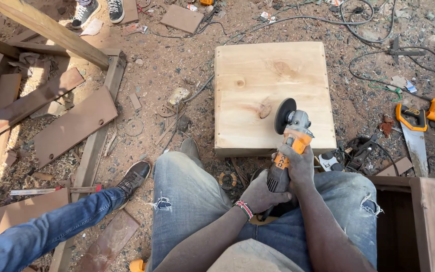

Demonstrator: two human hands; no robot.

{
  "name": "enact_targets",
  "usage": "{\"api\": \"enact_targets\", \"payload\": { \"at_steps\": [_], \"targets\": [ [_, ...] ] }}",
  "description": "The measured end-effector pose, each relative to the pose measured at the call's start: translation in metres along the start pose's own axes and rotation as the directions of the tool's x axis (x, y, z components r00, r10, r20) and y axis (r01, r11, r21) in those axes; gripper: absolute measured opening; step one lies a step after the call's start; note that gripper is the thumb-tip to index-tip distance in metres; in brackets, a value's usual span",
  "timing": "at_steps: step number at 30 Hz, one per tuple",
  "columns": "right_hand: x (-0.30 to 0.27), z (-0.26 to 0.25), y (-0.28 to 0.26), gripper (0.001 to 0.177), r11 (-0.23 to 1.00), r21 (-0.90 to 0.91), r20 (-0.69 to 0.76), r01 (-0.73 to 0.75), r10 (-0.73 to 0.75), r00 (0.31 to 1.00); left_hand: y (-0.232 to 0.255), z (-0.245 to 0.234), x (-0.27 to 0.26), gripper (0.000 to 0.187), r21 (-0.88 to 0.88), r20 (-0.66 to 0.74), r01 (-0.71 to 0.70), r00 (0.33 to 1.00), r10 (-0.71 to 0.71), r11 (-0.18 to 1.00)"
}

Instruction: Sanding the surface of a wooden box using an angle grinder

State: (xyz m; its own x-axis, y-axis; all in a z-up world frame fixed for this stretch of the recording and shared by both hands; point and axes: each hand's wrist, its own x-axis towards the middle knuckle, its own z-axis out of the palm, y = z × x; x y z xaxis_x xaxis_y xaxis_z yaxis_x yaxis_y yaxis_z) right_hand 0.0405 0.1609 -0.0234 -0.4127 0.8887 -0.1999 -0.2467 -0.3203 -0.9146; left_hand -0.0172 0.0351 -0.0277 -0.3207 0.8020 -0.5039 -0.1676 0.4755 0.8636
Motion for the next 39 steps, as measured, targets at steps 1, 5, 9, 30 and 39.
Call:
{"api": "enact_targets", "payload": {
  "at_steps": [1, 5, 9, 30, 39],
  "targets": [
    [0.0, 0.001, -0.002, 0.037, 1.0, 0.001, -0.003, 0.007, -0.007, 1.0, 0.0, 0.0, -0.001, 0.073, 0.003, 0.004, -0.006, 1.0, 0.005, 1.0],
    [-0.002, 0.004, -0.005, 0.039, 0.998, -0.067, 0.07, 0.019, -0.015, 0.997, -0.005, 0.004, -0.001, 0.08, 0.129, -0.018, 0.032, 0.999, -0.029, 0.991],
    [-0.01, 0.0, -0.001, 0.045, 0.991, -0.131, 0.113, 0.011, 0.004, 0.994, -0.028, 0.014, 0.022, 0.052, -0.118, -0.042, -0.007, 0.999, 0.002, 0.993],
    [-0.007, -0.006, -0.008, 0.037, 0.997, -0.074, -0.057, -0.005, 0.001, 0.998, -0.056, 0.037, 0.035, 0.061, -0.259, -0.018, -0.017, 1.0, 0.013, 0.966],
    [-0.02, 0.013, -0.025, 0.04, 0.942, -0.329, 0.052, 0.069, -0.055, 0.997, -0.082, 0.052, 0.062, 0.034, -0.369, -0.055, -0.003, 0.998, -0.019, 0.93]
  ]
}}
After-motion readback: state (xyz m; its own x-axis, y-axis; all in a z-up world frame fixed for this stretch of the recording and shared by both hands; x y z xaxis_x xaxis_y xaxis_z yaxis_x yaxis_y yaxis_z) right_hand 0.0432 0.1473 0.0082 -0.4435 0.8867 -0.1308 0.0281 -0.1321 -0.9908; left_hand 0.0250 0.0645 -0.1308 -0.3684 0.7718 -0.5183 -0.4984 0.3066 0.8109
